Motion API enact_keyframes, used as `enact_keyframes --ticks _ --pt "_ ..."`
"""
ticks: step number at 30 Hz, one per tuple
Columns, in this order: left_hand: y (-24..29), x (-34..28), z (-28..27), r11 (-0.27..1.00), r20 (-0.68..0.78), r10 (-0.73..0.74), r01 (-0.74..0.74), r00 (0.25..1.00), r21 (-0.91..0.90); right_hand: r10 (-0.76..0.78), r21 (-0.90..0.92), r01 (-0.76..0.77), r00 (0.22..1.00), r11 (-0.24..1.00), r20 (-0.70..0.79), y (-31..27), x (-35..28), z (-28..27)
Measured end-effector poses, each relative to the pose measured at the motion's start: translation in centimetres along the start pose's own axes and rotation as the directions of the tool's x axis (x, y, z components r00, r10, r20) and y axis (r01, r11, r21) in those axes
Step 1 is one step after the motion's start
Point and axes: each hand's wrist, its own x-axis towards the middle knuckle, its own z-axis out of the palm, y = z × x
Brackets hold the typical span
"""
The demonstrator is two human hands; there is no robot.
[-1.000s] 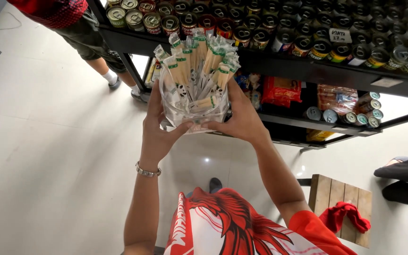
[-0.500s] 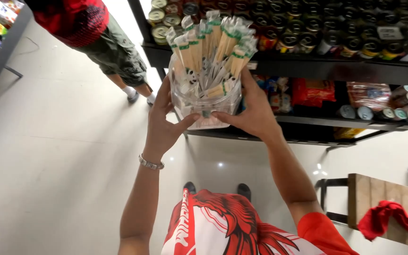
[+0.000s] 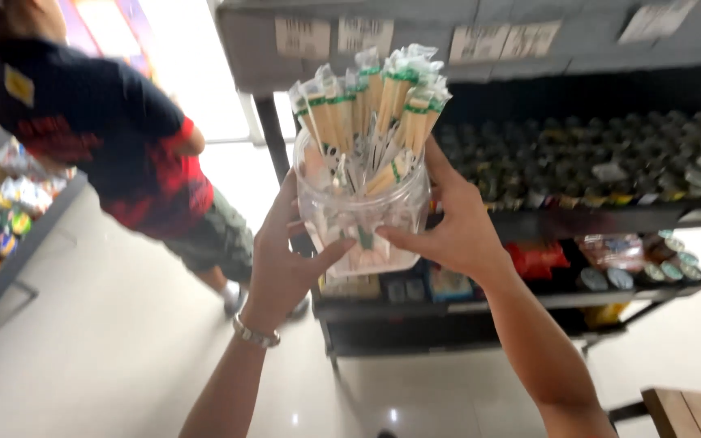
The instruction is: Wiping down and organizing grocery items, including chopsticks and instant noodles, on store shelves.
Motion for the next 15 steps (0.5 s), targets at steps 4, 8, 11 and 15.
enact_keyframes --ticks 4,8,11,15 --pt "1.3 3.6 -0.6 0.99 -0.022 0.08 -0.082 0.997 -0.117 0.071 -0.028 -0.072 0.997 0.997 -0.038 -1.6 3.0 -1.6" --pt "2.5 7.2 -0.8 0.995 -0.053 0.078 -0.081 0.996 -0.052 -0.18 -0.158 0.166 0.981 0.973 -0.076 -0.8 5.9 -3.2" --pt "3.6 9.4 -0.5 0.995 -0.069 0.057 -0.062 0.996 -0.073 -0.129 -0.254 0.107 0.989 0.961 -0.074 -0.7 7.9 -4.4" --pt "3.9 11.5 0.1 0.998 -0.094 0.035 -0.039 0.995 -0.042 -0.065 -0.175 0.049 0.994 0.983 -0.085 -0.4 9.9 -5.4"
